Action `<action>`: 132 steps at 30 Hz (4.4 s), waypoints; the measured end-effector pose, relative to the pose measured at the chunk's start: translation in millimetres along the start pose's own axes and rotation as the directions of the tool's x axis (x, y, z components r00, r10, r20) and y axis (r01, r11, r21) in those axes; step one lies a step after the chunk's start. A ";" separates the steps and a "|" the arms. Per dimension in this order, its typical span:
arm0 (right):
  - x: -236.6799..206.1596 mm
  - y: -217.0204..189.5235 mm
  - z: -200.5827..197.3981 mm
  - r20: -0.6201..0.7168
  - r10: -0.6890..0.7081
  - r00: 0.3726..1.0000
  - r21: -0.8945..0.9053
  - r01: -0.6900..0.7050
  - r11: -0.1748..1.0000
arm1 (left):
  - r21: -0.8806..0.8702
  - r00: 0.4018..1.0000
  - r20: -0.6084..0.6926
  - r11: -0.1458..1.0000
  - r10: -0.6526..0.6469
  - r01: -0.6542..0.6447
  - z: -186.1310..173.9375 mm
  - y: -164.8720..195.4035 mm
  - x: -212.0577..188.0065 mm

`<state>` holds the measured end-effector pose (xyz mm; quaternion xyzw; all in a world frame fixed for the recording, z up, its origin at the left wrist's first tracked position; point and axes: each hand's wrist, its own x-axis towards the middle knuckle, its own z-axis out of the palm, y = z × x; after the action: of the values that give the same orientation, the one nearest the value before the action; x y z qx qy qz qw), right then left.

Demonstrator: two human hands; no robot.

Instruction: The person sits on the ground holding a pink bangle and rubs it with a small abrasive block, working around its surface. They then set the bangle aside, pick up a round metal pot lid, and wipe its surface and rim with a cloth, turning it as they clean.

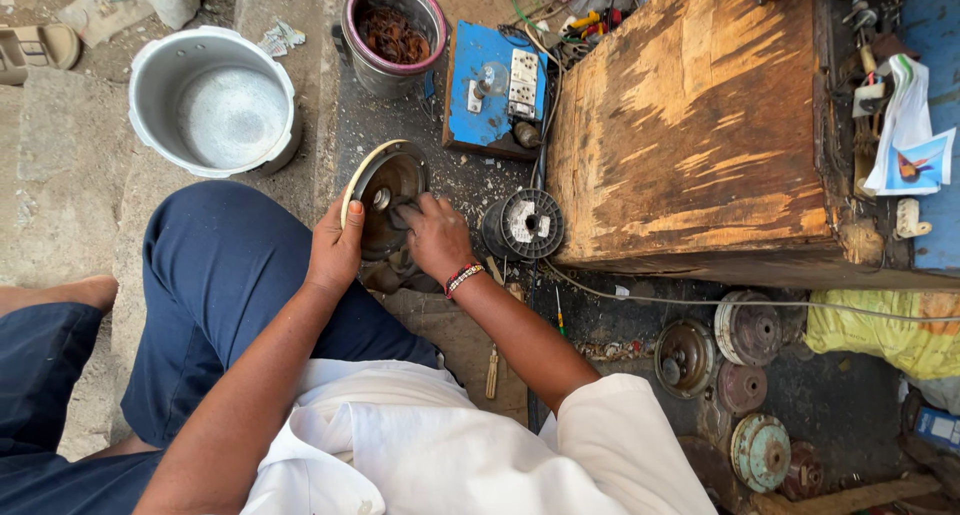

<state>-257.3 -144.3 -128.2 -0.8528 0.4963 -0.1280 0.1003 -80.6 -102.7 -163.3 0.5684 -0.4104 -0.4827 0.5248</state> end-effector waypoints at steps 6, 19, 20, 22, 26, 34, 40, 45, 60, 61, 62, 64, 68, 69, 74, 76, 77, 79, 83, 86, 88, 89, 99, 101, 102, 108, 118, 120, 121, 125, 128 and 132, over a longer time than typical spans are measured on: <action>18.6 -4.7 3.4 -0.089 0.147 0.985 0.102 -0.137 0.985 | -0.009 1.000 -0.006 1.000 -0.004 0.004 -1.0 0.0 1.7; 14.2 -18.7 13.7 -0.212 0.006 0.977 0.495 0.102 0.863 | -0.031 0.987 0.093 0.990 -0.133 0.136 0.5 2.6 9.9; 10.9 -18.2 12.9 -0.152 -0.051 0.987 0.507 0.122 0.854 | -0.052 0.988 0.093 0.990 -0.124 0.129 0.2 3.5 9.9; 3.6 -12.8 9.4 -0.034 -0.162 0.986 0.533 0.155 0.832 | -0.084 0.990 0.093 0.989 -0.110 0.118 0.3 4.6 9.4; -0.6 0.9 4.5 -0.081 -0.142 0.987 0.504 0.163 0.848 | -0.163 0.983 0.091 0.971 -0.161 0.174 2.0 3.8 10.2; 6.1 -5.8 6.7 -0.291 -0.057 0.955 0.401 0.176 0.899 | -0.218 0.967 0.101 0.943 -0.233 0.250 2.4 -0.7 11.6; 3.9 -6.1 13.9 -0.272 -0.081 0.959 0.237 0.148 0.960 | -0.088 0.961 0.142 0.964 -0.237 0.251 5.0 2.2 7.9; 4.3 1.5 16.4 -0.287 -0.115 0.951 0.052 0.136 0.989 | -0.052 0.962 0.159 0.971 -0.224 0.235 7.1 1.2 9.3; 4.6 8.4 9.4 -0.225 0.120 0.967 -0.061 -0.137 0.989 | -0.074 0.979 0.127 0.983 -0.159 0.169 7.0 -3.3 8.4; 4.6 8.7 8.3 -0.227 0.126 0.966 -0.051 -0.141 0.989 | -0.022 0.979 0.120 0.986 -0.163 0.167 6.8 -2.8 8.1; 5.6 8.9 7.3 -0.222 0.144 0.964 -0.031 -0.154 0.988 | 0.025 0.980 0.107 0.986 -0.165 0.163 6.4 -2.1 7.8; 5.7 7.5 6.4 -0.198 0.179 0.964 0.009 -0.181 0.983 | 0.073 0.982 0.090 0.984 -0.168 0.162 6.5 -1.0 6.5; 14.2 5.4 9.0 -0.145 0.316 0.938 0.282 -0.267 0.922 | 0.123 0.969 0.085 0.968 -0.231 0.220 5.3 0.8 6.5; 17.6 5.9 9.9 -0.084 0.373 0.924 0.392 -0.314 0.865 | 0.142 0.961 0.079 0.958 -0.264 0.251 5.4 0.9 6.8; 23.6 4.3 12.7 0.075 0.314 0.946 0.684 -0.278 0.675 | 0.060 0.972 0.124 0.979 -0.201 0.195 7.8 0.8 9.0; 23.7 2.2 13.0 0.092 0.245 0.965 0.776 -0.224 0.589 | 0.039 0.971 0.133 0.980 -0.197 0.193 7.9 1.2 9.0; 22.6 1.7 14.0 0.103 0.222 0.970 0.788 -0.216 0.576 | 0.055 0.971 0.127 0.979 -0.201 0.196 7.7 1.2 9.0; 20.6 0.2 13.9 0.124 0.178 0.976 0.811 -0.203 0.549 | 0.051 0.968 0.126 0.976 -0.216 0.212 7.1 1.8 9.3; 13.1 0.3 11.1 0.117 0.036 0.993 0.760 -0.113 0.640 | -0.034 0.962 0.158 0.973 -0.221 0.229 6.9 2.1 10.6; 5.0 1.4 10.9 0.121 -0.048 0.991 0.737 -0.058 0.674 | -0.055 0.955 0.166 0.965 -0.246 0.258 6.5 0.3 11.0; -0.2 3.2 11.7 0.130 -0.116 0.985 0.716 -0.013 0.698 | -0.052 0.963 0.148 0.971 -0.225 0.235 6.0 -1.8 11.1; -2.5 3.9 12.7 0.155 -0.132 0.979 0.713 -0.019 0.701 | -0.051 0.972 0.134 0.978 -0.192 0.201 6.0 -3.1 10.6; -12.7 5.7 5.8 0.257 -0.259 0.931 0.491 0.105 0.865 | -0.014 0.999 -0.042 0.999 -0.032 0.031 5.0 -5.3 1.5; -14.6 6.2 0.5 0.255 -0.257 0.932 0.361 0.155 0.920 | 0.065 0.998 -0.062 0.998 -0.015 0.019 4.1 -2.5 -2.0; -15.3 7.7 -2.2 0.263 -0.244 0.934 0.285 0.166 0.944 | 0.105 0.997 -0.073 0.994 -0.004 0.012 3.8 -0.9 -3.6; -8.2 31.2 -9.0 0.208 -0.261 0.943 -0.041 0.274 0.961 | 0.177 0.999 -0.027 0.984 -0.017 0.022 1.7 9.2 -9.2; 7.9 38.9 -7.8 0.086 -0.130 0.988 -0.225 0.146 0.963 | 0.244 1.000 -0.024 0.970 -0.018 0.023 -2.3 20.6 -9.5; 8.8 39.8 -8.2 0.011 -0.042 0.999 -0.143 0.044 0.989 | 0.225 0.999 -0.045 0.974 -0.014 0.024 -2.7 15.5 -7.6; 9.2 40.9 -7.7 -0.023 -0.001 1.000 -0.097 -0.001 0.995 | 0.226 0.999 -0.044 0.974 -0.023 0.032 -3.0 11.4 -6.6; 7.9 52.6 -2.6 -0.126 0.275 0.953 0.368 -0.212 0.905 | 0.108 0.998 -0.066 0.994 0.020 -0.012 -3.0 -9.5 -1.1; 5.8 65.2 1.5 -0.061 0.302 0.951 0.683 -0.180 0.708 | -0.016 0.993 -0.074 0.996 -0.094 0.093 -6.0 -19.9 5.4; 6.4 79.2 5.1 0.083 0.394 0.915 0.943 -0.200 0.265 | -0.242 0.991 -0.092 0.968 -0.093 0.068 -11.8 -19.1 9.9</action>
<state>-317.6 -188.2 -155.9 -0.5127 0.4873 -0.4404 0.5529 -67.9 -107.8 -183.6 0.5416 -0.2983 -0.5196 0.5897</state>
